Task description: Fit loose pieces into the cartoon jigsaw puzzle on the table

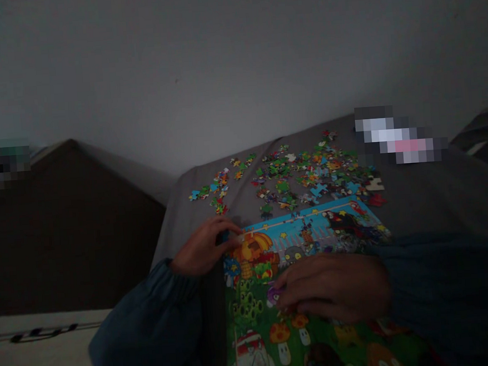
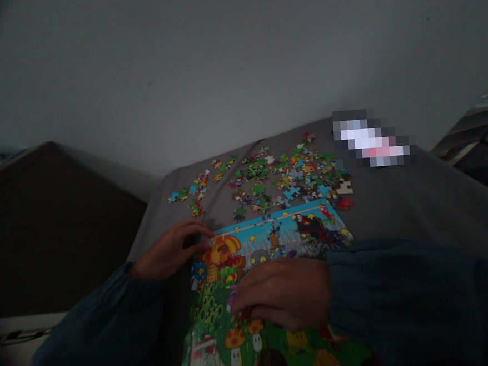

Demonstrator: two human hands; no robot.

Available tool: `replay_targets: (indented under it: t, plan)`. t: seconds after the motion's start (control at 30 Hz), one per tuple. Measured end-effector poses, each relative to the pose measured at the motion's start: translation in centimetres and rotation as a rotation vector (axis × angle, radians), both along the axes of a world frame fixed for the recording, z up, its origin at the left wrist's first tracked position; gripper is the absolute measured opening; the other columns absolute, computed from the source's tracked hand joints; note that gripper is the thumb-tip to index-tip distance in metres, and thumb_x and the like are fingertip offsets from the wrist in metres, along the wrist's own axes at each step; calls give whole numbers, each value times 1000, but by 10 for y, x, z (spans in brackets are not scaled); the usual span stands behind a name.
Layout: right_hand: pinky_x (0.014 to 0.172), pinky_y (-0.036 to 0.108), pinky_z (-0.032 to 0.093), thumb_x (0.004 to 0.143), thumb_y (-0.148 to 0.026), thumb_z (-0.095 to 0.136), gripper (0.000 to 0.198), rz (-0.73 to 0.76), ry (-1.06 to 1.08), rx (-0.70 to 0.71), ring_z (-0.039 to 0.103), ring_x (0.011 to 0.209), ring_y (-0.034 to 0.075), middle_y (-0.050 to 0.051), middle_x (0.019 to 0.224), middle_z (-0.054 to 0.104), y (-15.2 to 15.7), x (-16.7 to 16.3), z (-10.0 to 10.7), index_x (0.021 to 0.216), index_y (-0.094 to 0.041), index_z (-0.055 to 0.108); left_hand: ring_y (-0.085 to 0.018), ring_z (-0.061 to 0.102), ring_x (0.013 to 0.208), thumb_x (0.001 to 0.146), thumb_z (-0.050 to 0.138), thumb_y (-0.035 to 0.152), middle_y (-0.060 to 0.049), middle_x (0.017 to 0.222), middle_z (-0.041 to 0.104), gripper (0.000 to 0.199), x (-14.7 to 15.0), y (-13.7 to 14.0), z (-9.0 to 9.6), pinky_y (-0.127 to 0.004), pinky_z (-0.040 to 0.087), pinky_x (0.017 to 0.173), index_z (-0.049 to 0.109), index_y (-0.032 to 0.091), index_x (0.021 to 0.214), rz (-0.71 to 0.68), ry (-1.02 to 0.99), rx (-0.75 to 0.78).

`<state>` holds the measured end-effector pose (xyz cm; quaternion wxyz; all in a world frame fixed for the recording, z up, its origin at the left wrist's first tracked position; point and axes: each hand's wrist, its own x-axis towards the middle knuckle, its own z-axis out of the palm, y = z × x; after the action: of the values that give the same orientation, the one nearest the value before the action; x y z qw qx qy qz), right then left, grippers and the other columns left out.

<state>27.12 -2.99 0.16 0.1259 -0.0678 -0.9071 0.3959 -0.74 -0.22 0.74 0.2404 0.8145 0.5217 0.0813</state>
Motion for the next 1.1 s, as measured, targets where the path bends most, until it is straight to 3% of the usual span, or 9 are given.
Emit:
replay_targets:
  t: [0.1,0.23,0.37,0.47,0.67,0.83,1.1]
  plan:
    - [101,30,42,90,-13,47,30,-7,2,-7,54,117,16,10,119,63,0,0,-1,117,-11,61,-17,56,82,81,63,32,-1,91,61,15,1,0,0,-33,47,75,63,22,93,64,18,-12]
    - [101,31,42,89,-11,48,31,-9,-1,-16,53,118,16,10,117,65,0,-2,-2,118,-12,61,-15,57,75,80,64,30,1,83,60,23,5,-3,0,-30,49,69,59,23,100,169,-130,-8]
    - [100,32,43,89,-12,48,32,-15,2,-37,55,116,16,9,117,64,1,-3,-3,118,-12,61,-16,60,87,82,63,31,-1,92,62,11,8,-5,5,-33,49,82,64,22,89,13,-216,-41]
    - [100,32,43,89,-12,48,31,-28,-1,-49,54,115,16,9,118,64,1,-3,-4,118,-14,61,-18,58,98,77,70,33,-1,101,62,16,6,-5,12,-35,45,90,66,24,89,-104,-214,-55]
    - [98,31,43,91,-15,48,32,-29,9,-54,55,115,16,11,121,62,2,-2,-6,120,-13,60,-21,54,104,74,71,43,-3,106,61,33,5,-5,10,-40,41,94,65,25,102,-39,-59,37]
    - [98,31,43,91,-15,48,33,-38,-12,-93,55,114,16,9,121,62,3,-3,-4,122,-14,59,-22,53,106,80,65,40,-4,109,59,26,5,-3,1,-39,39,96,67,25,102,-51,33,61]
    - [98,32,43,89,-14,50,33,-51,-5,-132,55,114,16,9,120,63,3,-2,-4,121,-16,60,-22,53,106,85,57,45,-4,109,60,27,6,-3,2,-42,40,96,65,27,104,-46,22,58]
